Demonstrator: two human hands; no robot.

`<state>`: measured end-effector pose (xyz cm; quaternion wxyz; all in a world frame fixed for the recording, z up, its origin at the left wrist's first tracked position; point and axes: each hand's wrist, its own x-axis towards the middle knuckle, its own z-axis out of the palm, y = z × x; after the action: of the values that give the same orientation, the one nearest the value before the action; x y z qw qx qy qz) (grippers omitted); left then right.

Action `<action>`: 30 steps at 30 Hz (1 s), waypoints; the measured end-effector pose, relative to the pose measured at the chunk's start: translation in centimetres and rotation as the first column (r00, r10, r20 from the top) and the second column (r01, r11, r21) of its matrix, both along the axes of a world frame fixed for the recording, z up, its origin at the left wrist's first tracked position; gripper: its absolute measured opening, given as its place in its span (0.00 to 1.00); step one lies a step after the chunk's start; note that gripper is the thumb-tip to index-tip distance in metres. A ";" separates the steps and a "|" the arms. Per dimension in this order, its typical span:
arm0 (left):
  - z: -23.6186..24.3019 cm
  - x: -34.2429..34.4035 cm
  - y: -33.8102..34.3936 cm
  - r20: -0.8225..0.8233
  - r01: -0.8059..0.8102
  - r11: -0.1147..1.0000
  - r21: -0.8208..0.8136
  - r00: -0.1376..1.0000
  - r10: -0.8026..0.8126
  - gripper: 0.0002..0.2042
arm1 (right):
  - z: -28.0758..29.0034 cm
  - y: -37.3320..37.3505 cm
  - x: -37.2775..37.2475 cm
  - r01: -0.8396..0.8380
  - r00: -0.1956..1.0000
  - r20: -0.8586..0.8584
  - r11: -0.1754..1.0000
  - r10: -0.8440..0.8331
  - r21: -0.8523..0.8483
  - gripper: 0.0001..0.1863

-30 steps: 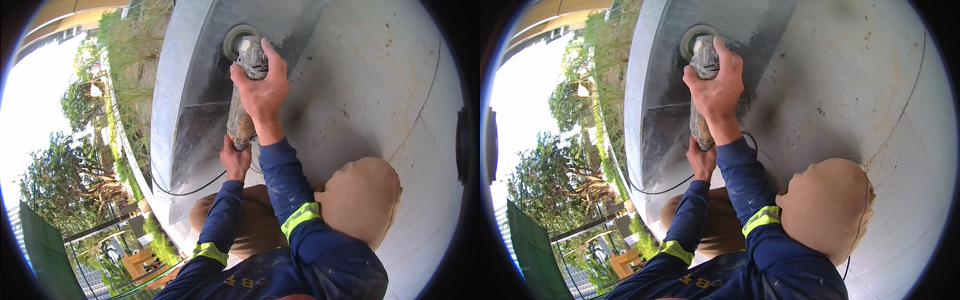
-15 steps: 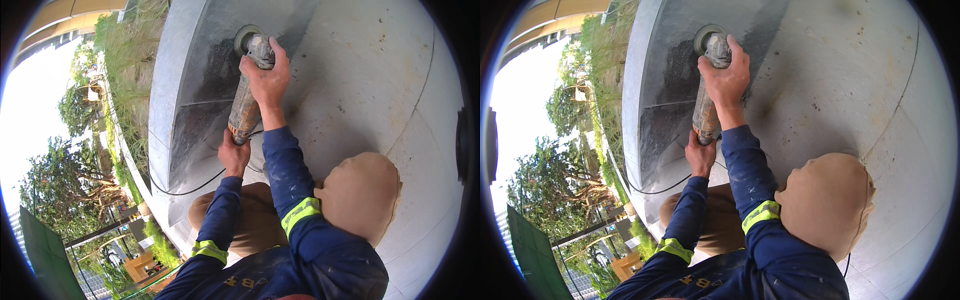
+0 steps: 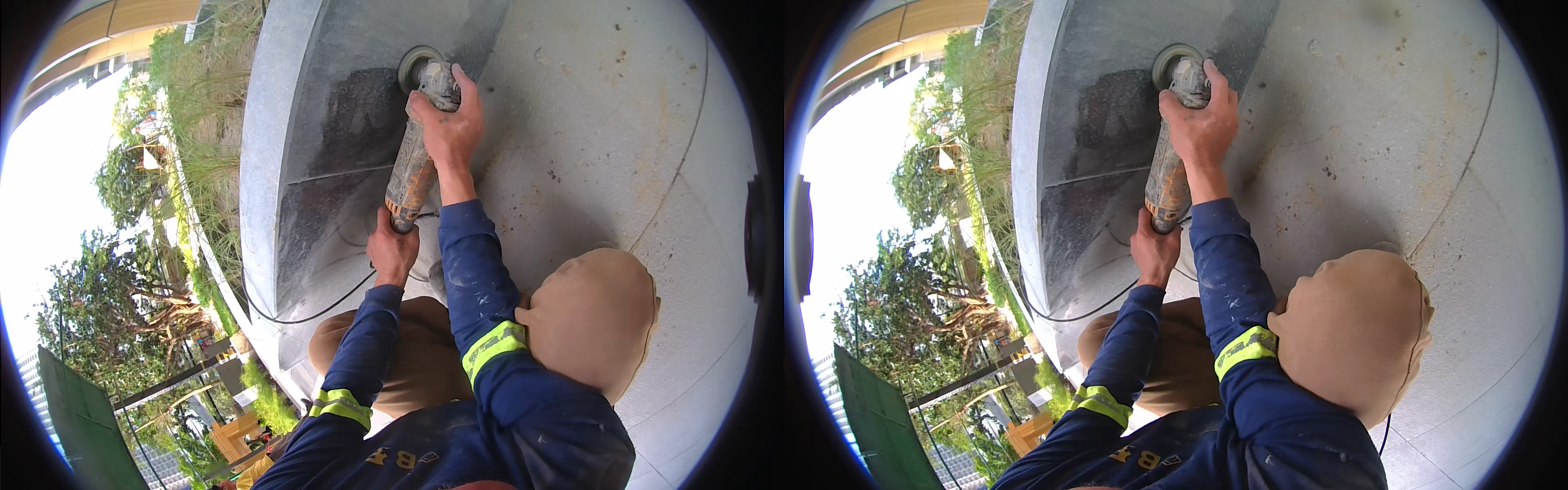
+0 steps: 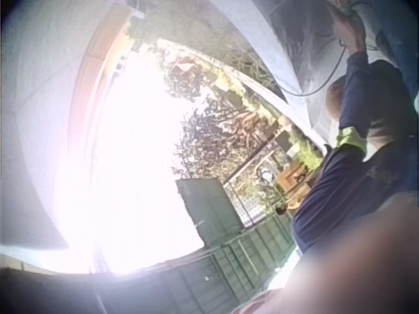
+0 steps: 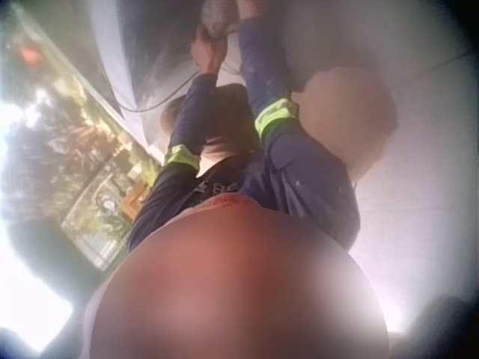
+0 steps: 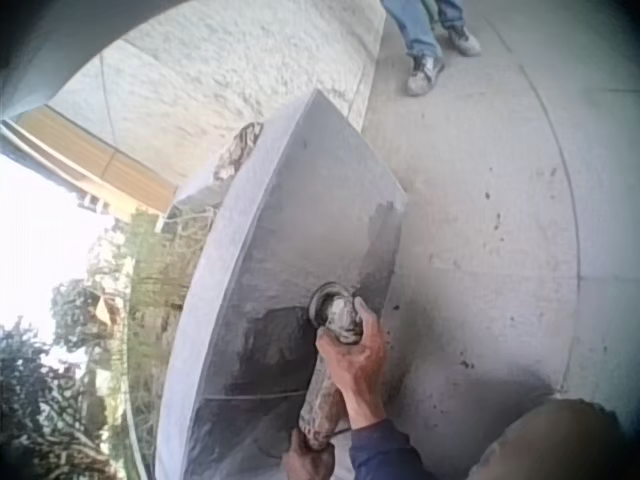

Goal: The person uses an angle grinder to smooth the vertical face of a curved concrete planter. They hold the tool with both hands and move it along the surface, generating dust. The task continues for the duration of the clip.

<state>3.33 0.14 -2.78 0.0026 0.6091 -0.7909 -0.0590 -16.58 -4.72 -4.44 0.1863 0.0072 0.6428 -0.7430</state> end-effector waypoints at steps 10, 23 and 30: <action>-0.5 -0.8 -0.1 0.054 -0.033 0.999 0.043 0.998 0.031 0.19 | -3.1 -0.3 -0.2 0.006 0.997 0.073 1.000 -0.004 -0.017 0.40; -1.1 -0.7 0.0 0.074 0.008 1.000 -0.015 0.997 -0.007 0.20 | -2.5 -0.2 -0.3 -0.010 0.999 0.038 1.000 0.010 -0.026 0.39; -1.1 -1.0 0.1 0.085 0.006 0.998 0.062 0.996 -0.011 0.18 | -5.5 -0.3 -0.2 -0.001 0.987 0.161 0.998 -0.010 0.068 0.39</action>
<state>2.30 0.29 -3.83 -0.0505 0.6075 -0.7906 -0.0574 -16.74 -5.03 -9.94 0.2355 0.0751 0.6505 -0.7182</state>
